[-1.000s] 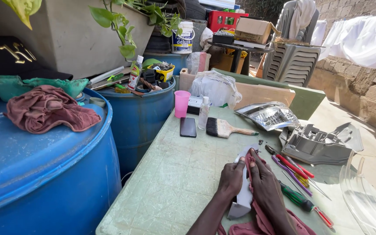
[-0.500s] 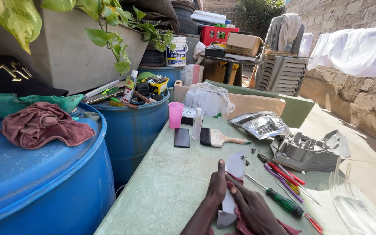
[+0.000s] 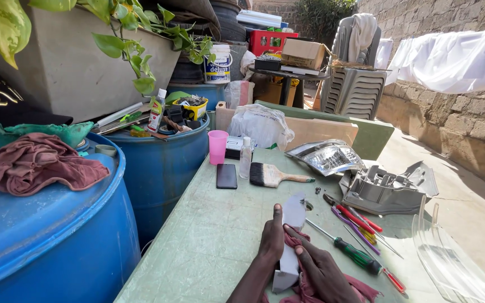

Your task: Cleaning and assembling a car headlight unit on a workbench

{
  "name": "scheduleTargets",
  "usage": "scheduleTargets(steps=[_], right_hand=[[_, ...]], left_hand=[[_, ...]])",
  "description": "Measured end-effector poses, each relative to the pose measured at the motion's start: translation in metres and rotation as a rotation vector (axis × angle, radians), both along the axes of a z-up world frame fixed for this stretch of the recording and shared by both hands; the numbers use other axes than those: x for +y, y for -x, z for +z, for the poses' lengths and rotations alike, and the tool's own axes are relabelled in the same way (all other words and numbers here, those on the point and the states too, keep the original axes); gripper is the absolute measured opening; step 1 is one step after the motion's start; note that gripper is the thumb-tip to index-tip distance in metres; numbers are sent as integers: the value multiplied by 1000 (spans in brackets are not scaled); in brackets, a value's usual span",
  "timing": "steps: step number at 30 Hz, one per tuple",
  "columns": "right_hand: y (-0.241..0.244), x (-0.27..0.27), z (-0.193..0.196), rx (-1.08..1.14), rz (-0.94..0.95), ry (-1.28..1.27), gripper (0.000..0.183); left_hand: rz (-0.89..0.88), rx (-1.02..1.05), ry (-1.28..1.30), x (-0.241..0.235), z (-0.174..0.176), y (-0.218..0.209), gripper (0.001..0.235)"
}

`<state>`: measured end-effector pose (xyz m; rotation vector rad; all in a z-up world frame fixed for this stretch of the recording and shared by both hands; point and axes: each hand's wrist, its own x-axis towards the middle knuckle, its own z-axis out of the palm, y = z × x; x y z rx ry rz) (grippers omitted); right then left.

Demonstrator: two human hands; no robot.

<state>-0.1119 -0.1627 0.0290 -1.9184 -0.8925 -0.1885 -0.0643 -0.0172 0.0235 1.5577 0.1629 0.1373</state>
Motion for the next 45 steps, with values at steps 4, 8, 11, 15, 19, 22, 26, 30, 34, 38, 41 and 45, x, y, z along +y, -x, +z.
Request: scheduleTargets(steps=[4,8,11,15,19,22,26,30,34,38,41,45], right_hand=[[-3,-4,-2,-24,-42,2,54],[9,-2,5,17,-59,15,54],[16,0,9,36,-61,-17,53],[6,-2,-3,67,-79,-128,45],[8,-9,6,210,-206,-299,36],[13,-13,13,771,-71,-847,48],[-25,-37,-22,849,226,-865,43],[-39,-47,-35,917,314,-828,43],[-2,-21,-5,722,111,-832,43],[25,0,2,-18,12,-155,38],[39,-2,2,-106,66,-57,41],[53,-4,-2,-103,-28,64,42]], left_hand=[[0,8,-12,-2,-4,-9,64],[-69,21,150,-1,7,0,67],[-102,-43,307,-3,1,-6,71],[-10,-174,421,-1,-35,-52,55],[115,-160,319,11,-32,-52,52],[131,-126,276,13,-30,-49,60],[121,-111,272,9,-24,-41,60],[109,-126,285,10,-20,-38,60],[53,-245,316,6,-13,-24,28],[55,-74,312,6,-14,-26,36],[154,-51,231,9,-27,-49,44],[208,41,82,11,-28,-41,56]])
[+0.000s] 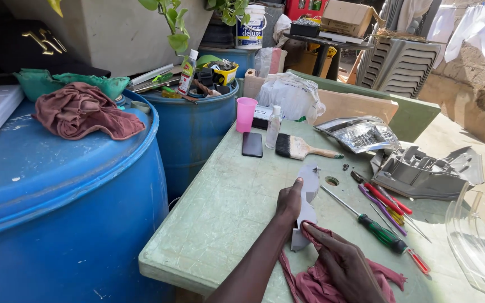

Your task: Cleaning and assembling a car headlight unit on a workbench

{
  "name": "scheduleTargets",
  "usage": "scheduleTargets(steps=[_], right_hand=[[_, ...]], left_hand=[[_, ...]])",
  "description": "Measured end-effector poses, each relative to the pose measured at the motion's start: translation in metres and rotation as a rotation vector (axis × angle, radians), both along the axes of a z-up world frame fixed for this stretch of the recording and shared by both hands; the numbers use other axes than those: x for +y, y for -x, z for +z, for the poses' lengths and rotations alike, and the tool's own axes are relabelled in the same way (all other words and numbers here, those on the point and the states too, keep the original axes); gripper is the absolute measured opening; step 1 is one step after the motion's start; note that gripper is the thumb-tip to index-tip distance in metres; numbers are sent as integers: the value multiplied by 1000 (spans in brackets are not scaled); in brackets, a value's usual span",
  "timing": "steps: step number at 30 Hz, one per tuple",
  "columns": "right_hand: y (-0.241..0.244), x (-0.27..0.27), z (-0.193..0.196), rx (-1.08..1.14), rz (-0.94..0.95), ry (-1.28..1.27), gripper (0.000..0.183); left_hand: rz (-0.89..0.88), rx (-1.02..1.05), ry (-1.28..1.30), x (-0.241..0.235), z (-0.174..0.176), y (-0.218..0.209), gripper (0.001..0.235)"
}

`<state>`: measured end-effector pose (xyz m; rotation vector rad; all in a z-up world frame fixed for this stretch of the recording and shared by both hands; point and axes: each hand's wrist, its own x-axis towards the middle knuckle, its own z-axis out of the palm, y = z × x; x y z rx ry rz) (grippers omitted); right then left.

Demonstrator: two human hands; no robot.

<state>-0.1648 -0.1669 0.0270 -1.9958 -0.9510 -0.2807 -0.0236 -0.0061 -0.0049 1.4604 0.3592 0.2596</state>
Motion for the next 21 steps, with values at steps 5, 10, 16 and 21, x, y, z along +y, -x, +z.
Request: scheduleTargets(steps=[5,10,16,21], right_hand=[[13,8,6,9,-261,259,61],[-4,-6,-35,-274,-216,525,69],[-14,-6,-17,-278,-105,942,68],[-8,-4,-21,-292,-264,860,88]], left_hand=[[-151,-69,238,-8,16,22,40],[-144,-111,249,-1,0,5,42],[-222,-51,52,-2,7,3,50],[-214,42,129,0,3,-9,40]])
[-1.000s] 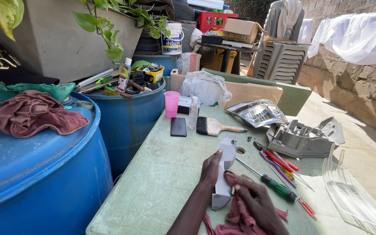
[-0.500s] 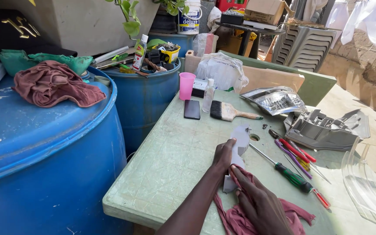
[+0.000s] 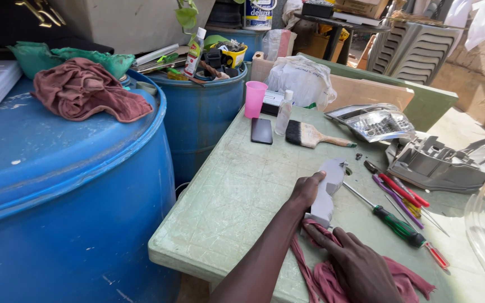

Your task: Cleaning and assembling a car headlight unit on a workbench

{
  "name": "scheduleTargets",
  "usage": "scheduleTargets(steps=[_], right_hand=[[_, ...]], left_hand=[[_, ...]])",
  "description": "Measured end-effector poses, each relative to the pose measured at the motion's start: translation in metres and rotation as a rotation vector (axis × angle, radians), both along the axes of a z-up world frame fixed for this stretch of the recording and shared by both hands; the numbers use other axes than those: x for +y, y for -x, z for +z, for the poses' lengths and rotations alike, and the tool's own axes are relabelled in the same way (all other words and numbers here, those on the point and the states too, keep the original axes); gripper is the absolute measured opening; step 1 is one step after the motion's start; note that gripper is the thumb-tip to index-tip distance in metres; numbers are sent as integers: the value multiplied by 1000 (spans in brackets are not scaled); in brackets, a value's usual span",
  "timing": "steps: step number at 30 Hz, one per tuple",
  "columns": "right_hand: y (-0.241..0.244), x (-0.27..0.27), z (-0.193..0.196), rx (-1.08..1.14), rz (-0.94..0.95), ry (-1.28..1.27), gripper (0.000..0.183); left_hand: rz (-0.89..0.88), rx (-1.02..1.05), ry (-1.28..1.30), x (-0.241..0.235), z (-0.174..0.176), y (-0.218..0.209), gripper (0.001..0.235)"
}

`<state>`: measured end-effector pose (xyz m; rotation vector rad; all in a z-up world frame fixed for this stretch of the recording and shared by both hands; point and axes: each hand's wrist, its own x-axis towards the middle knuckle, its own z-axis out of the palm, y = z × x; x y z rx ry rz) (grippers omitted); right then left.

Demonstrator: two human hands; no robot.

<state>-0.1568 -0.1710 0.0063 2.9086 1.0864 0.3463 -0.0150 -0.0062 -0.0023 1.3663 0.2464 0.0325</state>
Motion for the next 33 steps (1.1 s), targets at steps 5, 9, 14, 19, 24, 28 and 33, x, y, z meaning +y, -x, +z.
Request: scheduleTargets(steps=[5,9,14,19,24,28,33], right_hand=[[-3,-4,-5,123,-10,-16,78],[11,-6,11,187,255,-436,67],[13,-3,10,107,315,-606,65],[19,9,19,178,259,-739,58],[26,31,20,119,-165,-1054,36],[16,29,11,113,0,-1131,41],[20,28,12,195,67,-1037,60]], left_hand=[[76,31,154,10,-21,-30,43],[79,-51,672,12,-60,-79,42],[-146,-123,1003,10,-29,-32,47],[-364,-284,865,10,-1,5,58],[-167,-437,841,6,16,28,56],[-142,-440,868,10,16,28,58],[-127,-424,806,3,19,32,60]])
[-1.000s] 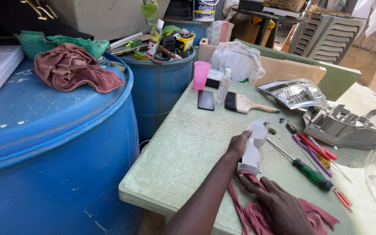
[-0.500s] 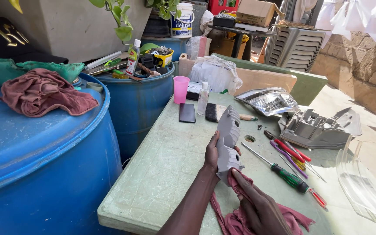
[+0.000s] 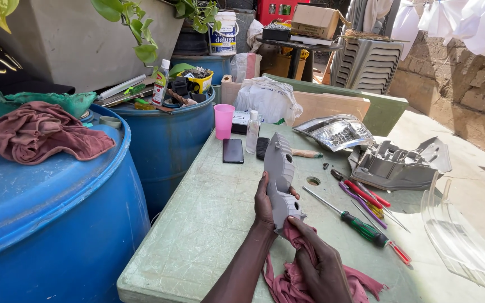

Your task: Cleaning and assembling a car headlight unit on a workbench

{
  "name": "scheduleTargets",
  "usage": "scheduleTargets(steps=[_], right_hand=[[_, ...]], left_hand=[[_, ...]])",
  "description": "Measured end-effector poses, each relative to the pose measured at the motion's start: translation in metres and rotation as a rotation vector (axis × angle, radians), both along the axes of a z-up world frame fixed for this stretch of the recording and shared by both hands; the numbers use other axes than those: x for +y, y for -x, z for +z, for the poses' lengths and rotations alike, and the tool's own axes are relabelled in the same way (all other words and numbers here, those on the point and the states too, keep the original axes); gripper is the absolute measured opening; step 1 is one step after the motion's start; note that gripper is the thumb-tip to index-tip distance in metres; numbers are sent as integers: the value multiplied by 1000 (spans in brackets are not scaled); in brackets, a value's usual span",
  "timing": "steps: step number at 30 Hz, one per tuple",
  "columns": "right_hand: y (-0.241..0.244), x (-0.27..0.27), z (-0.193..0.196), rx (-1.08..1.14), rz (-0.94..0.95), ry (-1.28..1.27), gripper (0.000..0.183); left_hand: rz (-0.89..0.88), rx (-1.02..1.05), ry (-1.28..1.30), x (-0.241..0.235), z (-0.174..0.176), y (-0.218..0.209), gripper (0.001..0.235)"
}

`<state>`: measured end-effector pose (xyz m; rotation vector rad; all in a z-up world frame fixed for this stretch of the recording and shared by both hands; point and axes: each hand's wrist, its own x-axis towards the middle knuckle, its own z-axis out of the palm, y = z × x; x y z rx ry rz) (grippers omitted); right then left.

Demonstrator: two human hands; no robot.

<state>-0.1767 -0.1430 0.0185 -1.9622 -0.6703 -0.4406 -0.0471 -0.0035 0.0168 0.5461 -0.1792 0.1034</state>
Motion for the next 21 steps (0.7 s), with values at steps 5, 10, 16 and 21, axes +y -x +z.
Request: scheduleTargets(steps=[5,10,16,21], right_hand=[[6,-2,5,107,-175,-70,47],[12,-1,10,-92,-188,-156,39],[5,-5,6,-48,-368,-565,42],[4,-4,9,25,-162,-285,39]], left_hand=[[-80,0,120,4,-5,-2,58],[-75,-27,77,5,10,11,57],[-452,-281,-77,-3,21,35,67],[-395,-242,-253,-21,32,57,62]])
